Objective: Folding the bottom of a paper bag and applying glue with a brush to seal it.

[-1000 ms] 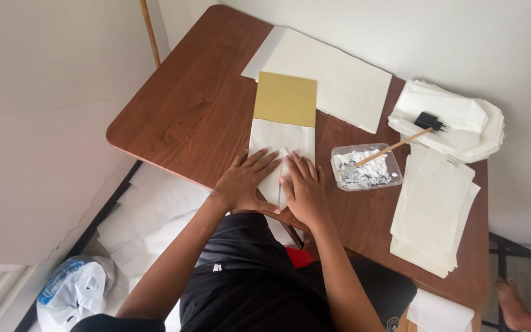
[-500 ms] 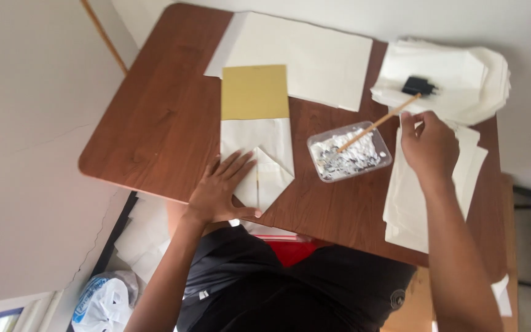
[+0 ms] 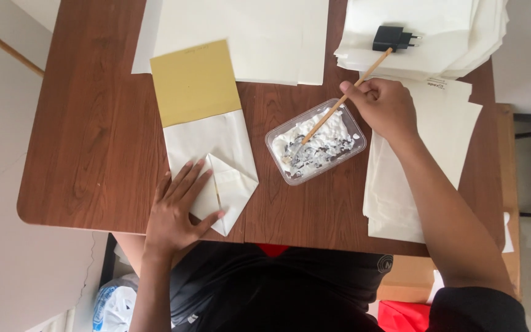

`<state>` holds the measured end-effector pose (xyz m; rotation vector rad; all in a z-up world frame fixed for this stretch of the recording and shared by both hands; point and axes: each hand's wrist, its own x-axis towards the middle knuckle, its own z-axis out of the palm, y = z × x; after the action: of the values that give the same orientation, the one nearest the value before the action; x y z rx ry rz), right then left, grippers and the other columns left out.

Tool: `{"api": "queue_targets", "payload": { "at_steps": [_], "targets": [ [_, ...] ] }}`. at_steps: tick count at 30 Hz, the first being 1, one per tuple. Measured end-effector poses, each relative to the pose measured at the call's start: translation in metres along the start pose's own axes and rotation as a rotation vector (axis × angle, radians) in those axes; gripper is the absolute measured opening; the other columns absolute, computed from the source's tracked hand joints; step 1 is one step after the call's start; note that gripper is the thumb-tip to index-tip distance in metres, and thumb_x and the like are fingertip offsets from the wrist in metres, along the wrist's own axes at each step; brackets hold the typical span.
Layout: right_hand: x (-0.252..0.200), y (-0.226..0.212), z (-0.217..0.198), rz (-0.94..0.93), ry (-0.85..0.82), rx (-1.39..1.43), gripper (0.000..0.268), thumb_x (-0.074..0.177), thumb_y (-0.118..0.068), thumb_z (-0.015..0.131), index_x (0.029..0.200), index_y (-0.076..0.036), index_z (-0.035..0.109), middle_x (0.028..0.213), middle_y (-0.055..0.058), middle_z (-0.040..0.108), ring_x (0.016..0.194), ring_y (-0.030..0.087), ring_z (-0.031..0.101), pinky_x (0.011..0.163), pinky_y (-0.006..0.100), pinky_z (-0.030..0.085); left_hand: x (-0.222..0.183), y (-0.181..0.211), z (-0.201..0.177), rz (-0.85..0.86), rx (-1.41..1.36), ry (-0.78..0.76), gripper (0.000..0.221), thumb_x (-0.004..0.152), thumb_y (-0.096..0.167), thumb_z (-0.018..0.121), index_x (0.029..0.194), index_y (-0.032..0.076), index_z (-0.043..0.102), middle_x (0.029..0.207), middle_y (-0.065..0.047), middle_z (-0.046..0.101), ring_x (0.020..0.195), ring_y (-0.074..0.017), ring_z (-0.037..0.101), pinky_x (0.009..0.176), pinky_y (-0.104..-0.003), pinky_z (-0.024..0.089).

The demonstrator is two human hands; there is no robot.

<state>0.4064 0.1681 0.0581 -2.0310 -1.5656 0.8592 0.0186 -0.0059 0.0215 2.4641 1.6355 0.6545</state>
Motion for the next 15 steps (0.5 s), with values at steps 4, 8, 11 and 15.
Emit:
{"api": "queue_targets", "payload": {
  "at_steps": [4, 8, 11, 15],
  "targets": [
    [0.000, -0.005, 0.006, -0.027, -0.039, 0.174, 0.021, 0.095, -0.039, 0.076, 0.083, -0.021, 0.074, 0.058, -0.010, 0.028, 0.059, 0.005, 0.028, 0.058, 0.023, 0.023, 0.006, 0.001, -0.001, 0.000, -0.003, -0.011, 0.071, 0.090, 0.049, 0.070, 0.148, 0.013, 0.054, 0.158, -0.008, 0.050, 0.149, -0.0260, 0.045, 0.124, -0.050, 0.030],
    [0.003, -0.001, 0.003, 0.056, -0.130, 0.497, 0.010, 0.098, -0.024, 0.071, 0.101, -0.015, 0.076, 0.065, -0.010, 0.044, 0.061, 0.002, 0.035, 0.058, 0.017, 0.026, 0.007, 0.000, 0.002, -0.029, 0.007, -0.038, 0.072, 0.088, 0.052, 0.070, 0.146, 0.013, 0.056, 0.157, -0.009, 0.052, 0.149, -0.0283, 0.047, 0.123, -0.054, 0.032],
    [0.006, 0.015, 0.004, -0.041, -0.085, 0.678, 0.015, 0.107, -0.026, 0.061, 0.101, -0.012, 0.061, 0.066, -0.003, 0.044, 0.056, 0.005, 0.038, 0.047, 0.020, 0.027, 0.009, -0.005, 0.005, -0.033, 0.021, -0.056, 0.073, 0.087, 0.054, 0.069, 0.145, 0.012, 0.057, 0.157, -0.010, 0.052, 0.148, -0.0284, 0.048, 0.122, -0.055, 0.033],
    [-0.005, 0.029, 0.001, -0.543, 0.211, 0.589, 0.034, 0.119, -0.041, 0.032, 0.105, -0.011, 0.038, 0.069, 0.006, 0.052, 0.048, 0.013, 0.046, 0.038, 0.022, 0.034, 0.011, -0.006, 0.007, -0.056, 0.060, -0.070, 0.075, 0.085, 0.057, 0.069, 0.143, 0.012, 0.058, 0.156, -0.011, 0.053, 0.147, -0.0283, 0.050, 0.126, -0.049, 0.028]
  ]
}}
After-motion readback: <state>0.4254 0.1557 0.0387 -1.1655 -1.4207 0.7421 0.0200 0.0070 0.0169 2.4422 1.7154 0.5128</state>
